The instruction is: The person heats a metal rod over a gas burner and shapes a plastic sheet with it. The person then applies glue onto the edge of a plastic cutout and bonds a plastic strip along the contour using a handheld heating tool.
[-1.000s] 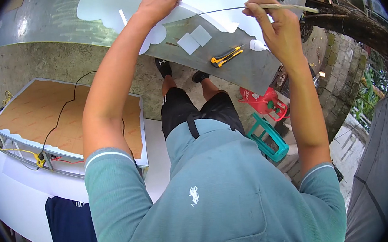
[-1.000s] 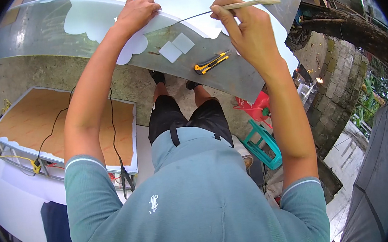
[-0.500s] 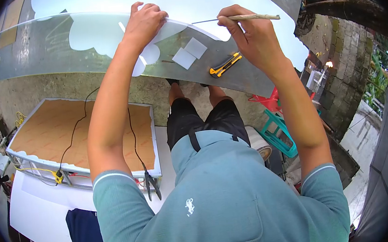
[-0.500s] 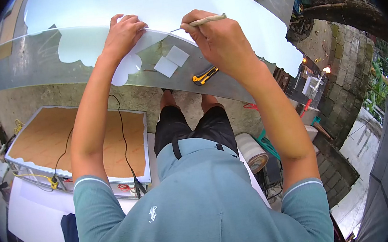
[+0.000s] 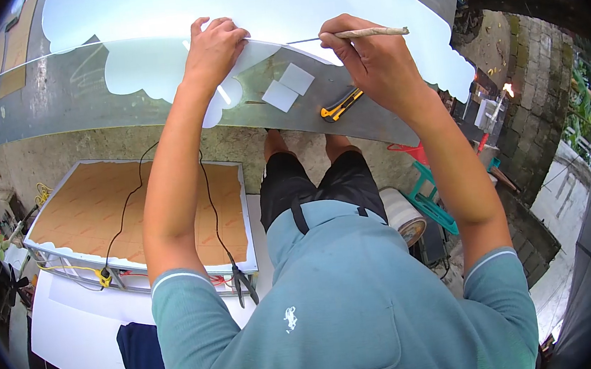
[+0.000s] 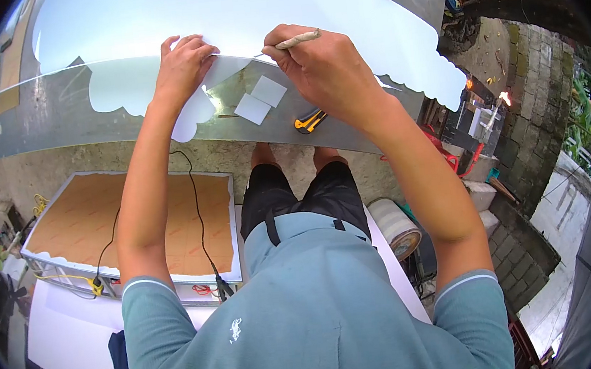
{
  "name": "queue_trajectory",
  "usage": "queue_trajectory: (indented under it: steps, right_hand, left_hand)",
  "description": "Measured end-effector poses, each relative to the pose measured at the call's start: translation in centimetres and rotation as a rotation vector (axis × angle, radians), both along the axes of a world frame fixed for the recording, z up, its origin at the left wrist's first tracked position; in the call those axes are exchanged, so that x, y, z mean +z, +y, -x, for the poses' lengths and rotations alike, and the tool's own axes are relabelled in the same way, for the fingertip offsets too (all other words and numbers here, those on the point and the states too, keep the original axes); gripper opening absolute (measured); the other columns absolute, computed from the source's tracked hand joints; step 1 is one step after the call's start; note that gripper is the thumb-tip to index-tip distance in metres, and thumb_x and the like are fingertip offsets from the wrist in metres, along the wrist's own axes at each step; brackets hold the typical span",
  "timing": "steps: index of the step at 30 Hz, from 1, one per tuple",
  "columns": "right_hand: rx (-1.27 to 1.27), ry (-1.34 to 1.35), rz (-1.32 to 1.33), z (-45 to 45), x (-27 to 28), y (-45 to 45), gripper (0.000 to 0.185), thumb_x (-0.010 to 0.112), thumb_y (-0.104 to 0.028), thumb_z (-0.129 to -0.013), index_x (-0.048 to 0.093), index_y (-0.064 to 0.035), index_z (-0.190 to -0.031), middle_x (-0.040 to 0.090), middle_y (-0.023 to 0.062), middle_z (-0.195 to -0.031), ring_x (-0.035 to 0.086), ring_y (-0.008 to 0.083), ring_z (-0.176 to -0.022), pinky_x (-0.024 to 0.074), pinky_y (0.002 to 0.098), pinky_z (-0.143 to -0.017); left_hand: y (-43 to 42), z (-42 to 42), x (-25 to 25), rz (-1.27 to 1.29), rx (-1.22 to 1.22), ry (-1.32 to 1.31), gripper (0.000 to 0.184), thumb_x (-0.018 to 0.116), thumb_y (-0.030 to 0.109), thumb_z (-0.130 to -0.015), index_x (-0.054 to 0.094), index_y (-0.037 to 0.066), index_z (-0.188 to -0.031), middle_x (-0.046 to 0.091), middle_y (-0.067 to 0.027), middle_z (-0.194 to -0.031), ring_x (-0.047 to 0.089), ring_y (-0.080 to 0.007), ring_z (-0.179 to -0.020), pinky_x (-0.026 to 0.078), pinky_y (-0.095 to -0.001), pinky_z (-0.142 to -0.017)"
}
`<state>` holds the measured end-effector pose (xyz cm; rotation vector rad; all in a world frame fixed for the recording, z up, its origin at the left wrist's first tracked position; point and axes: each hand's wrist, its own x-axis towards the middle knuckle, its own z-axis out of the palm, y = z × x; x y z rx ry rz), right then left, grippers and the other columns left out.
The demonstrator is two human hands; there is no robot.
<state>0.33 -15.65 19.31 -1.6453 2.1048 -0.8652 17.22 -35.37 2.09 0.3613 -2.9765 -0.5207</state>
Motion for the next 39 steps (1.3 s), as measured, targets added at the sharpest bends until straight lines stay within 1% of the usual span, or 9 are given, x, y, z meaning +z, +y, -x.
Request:
queue_trajectory:
  steps: [3,14,27,35,39]
  right_hand:
    - [0.019,0.006,0.047,-0.17,-0.01,-0.25,0.008,0.067,-0.009,-0.097,0.065,-0.0008,-0.097,0.070,0.0096,-0.091,0.067,0.0320,-0.071,0.0543,0.0378,-0.062]
    - [-0.009,-0.008,-0.025,-0.44,0.29,-0.50,0.010,0.065,-0.012,-0.099,0.065,-0.0020,-0.097,0.069,0.0129,-0.086,0.066,0.0357,-0.072,0.0537,0.0410,-0.063]
    - [-0.030,-0.006,-0.013,-0.50,-0.09,-0.18,0.012,0.065,-0.014,-0.099,0.064,-0.0019,-0.097,0.069,0.0141,-0.084,0.066,0.0355,-0.070,0.0532,0.0408,-0.063]
    - [-0.069,-0.034,-0.033,-0.21,-0.25,-0.13,0.012,0.064,-0.016,-0.100,0.065,-0.0035,-0.099,0.066,0.0151,-0.076,0.064,0.0359,-0.068,0.0520,0.0405,-0.063]
    - [-0.050,-0.012,-0.023,-0.26,-0.33,-0.19,0.012,0.064,-0.015,-0.101,0.065,-0.0034,-0.099,0.065,0.0157,-0.075,0.064,0.0362,-0.068,0.0520,0.0409,-0.063]
  left_hand:
    - [0.06,-0.03,0.02,0.002,0.005,0.001,0.011,0.071,0.021,-0.092,0.077,0.019,-0.102,0.070,0.0013,-0.102,0.064,-0.0162,-0.117,0.034,-0.0495,-0.112]
    - [0.01,-0.05,-0.33,0.007,0.004,0.001,0.011,0.071,0.021,-0.092,0.078,0.019,-0.102,0.071,0.0013,-0.101,0.064,-0.0156,-0.117,0.035,-0.0503,-0.112]
    - [0.13,-0.18,-0.36,0.004,0.013,0.011,0.012,0.071,0.023,-0.093,0.078,0.019,-0.103,0.072,0.0002,-0.103,0.064,-0.0163,-0.119,0.034,-0.0506,-0.112]
    - [0.08,-0.13,-0.22,0.006,0.008,0.000,0.012,0.071,0.023,-0.093,0.078,0.019,-0.102,0.072,0.0005,-0.104,0.064,-0.0160,-0.119,0.035,-0.0509,-0.112]
    - [0.13,-0.10,-0.17,0.012,0.009,0.000,0.012,0.072,0.022,-0.093,0.078,0.019,-0.102,0.073,0.0005,-0.103,0.064,-0.0159,-0.119,0.035,-0.0510,-0.112]
